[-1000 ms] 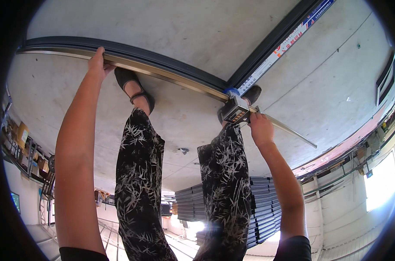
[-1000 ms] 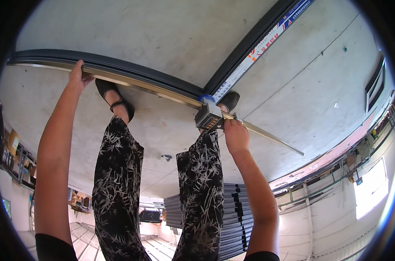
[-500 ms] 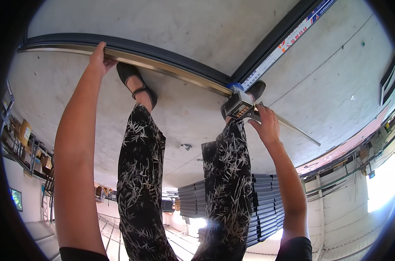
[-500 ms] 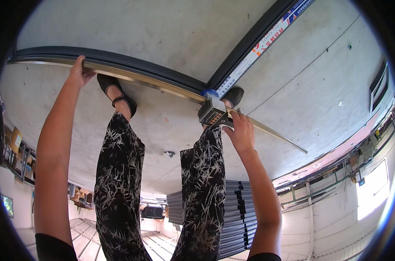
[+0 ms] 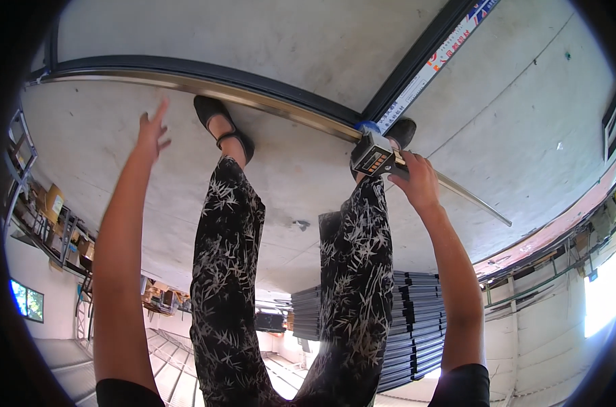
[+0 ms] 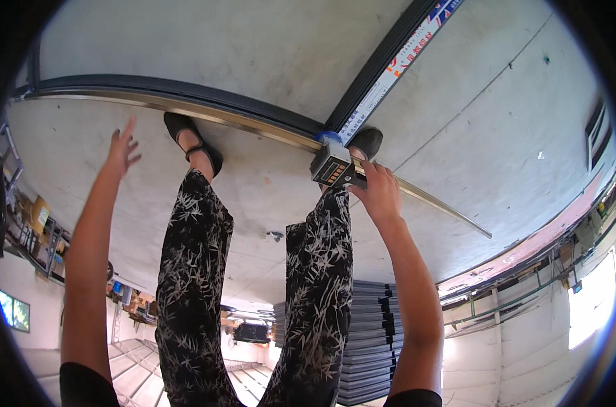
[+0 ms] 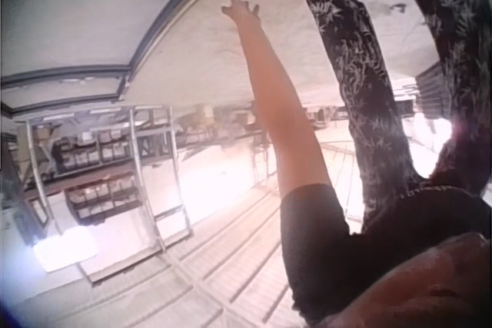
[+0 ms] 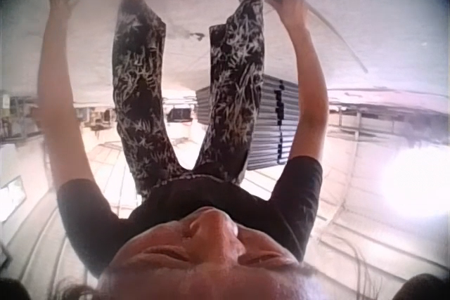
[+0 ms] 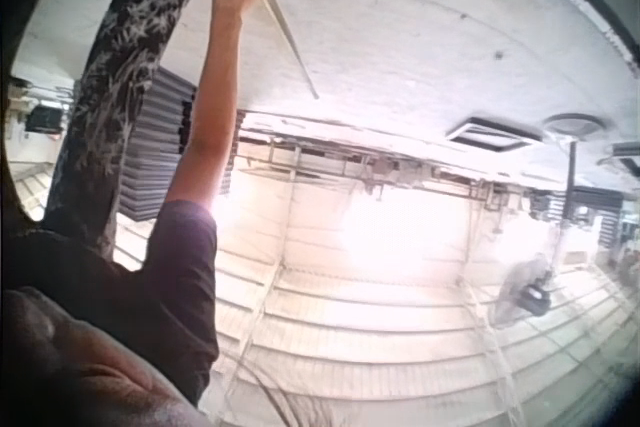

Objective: The person uses a measuring tape to measure window frames on the floor and long metal profiles at a workbench. They then operate a control panel on a miter saw and use the saw to cut the metal profiles to length.

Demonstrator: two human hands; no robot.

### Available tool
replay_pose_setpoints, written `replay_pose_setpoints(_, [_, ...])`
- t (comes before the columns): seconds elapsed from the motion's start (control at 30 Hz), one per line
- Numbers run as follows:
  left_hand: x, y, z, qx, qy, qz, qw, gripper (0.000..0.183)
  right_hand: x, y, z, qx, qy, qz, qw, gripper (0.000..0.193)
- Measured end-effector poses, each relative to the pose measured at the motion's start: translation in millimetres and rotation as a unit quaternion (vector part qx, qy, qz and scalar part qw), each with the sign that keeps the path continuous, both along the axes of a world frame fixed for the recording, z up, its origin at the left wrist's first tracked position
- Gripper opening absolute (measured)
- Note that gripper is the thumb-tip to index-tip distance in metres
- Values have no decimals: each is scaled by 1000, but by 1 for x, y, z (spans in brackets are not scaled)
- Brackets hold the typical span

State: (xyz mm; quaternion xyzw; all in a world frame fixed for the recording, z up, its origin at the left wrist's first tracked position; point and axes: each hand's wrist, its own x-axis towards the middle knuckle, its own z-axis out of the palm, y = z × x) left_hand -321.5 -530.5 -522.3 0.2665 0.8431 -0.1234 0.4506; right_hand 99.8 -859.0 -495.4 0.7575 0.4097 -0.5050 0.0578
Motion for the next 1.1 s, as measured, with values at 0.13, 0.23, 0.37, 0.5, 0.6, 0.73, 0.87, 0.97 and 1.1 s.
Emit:
replay_pose_setpoints(0.13, [-26,-72,93,-86,-69,-162,981,71,3,3,-1,-18,-10,-3,1000,53])
replay_pose_setpoints(0.23, [-2,-140,173,-93,-100,-157,978,53,0,5,-3,-43,-1,17,999,53])
replay_pose_setpoints(0.37, [51,-202,276,-143,-102,-520,836,59,-2,4,-8,-36,9,9,999,52])
replay_pose_setpoints(0.5, [76,-213,298,-130,-67,-643,752,55,-3,4,-14,1,-1,6,1000,49])
replay_pose_setpoints(0.6, [79,-212,286,-92,-43,-612,784,46,-5,6,-17,-10,-22,40,999,44])
replay_pose_setpoints(0.73, [80,-211,283,-55,-33,-631,773,37,-8,13,-6,-5,-85,69,994,37])
replay_pose_setpoints(0.87, [85,-198,294,-28,-30,-637,770,31,-16,18,41,65,-149,0,987,50])
replay_pose_setpoints(0.97, [92,-187,304,-23,-21,-646,763,29,-28,-4,118,44,-86,-72,993,53])
replay_pose_setpoints(1.1, [106,-177,313,-5,-16,-686,728,26,-59,-71,260,31,2,-182,983,68])
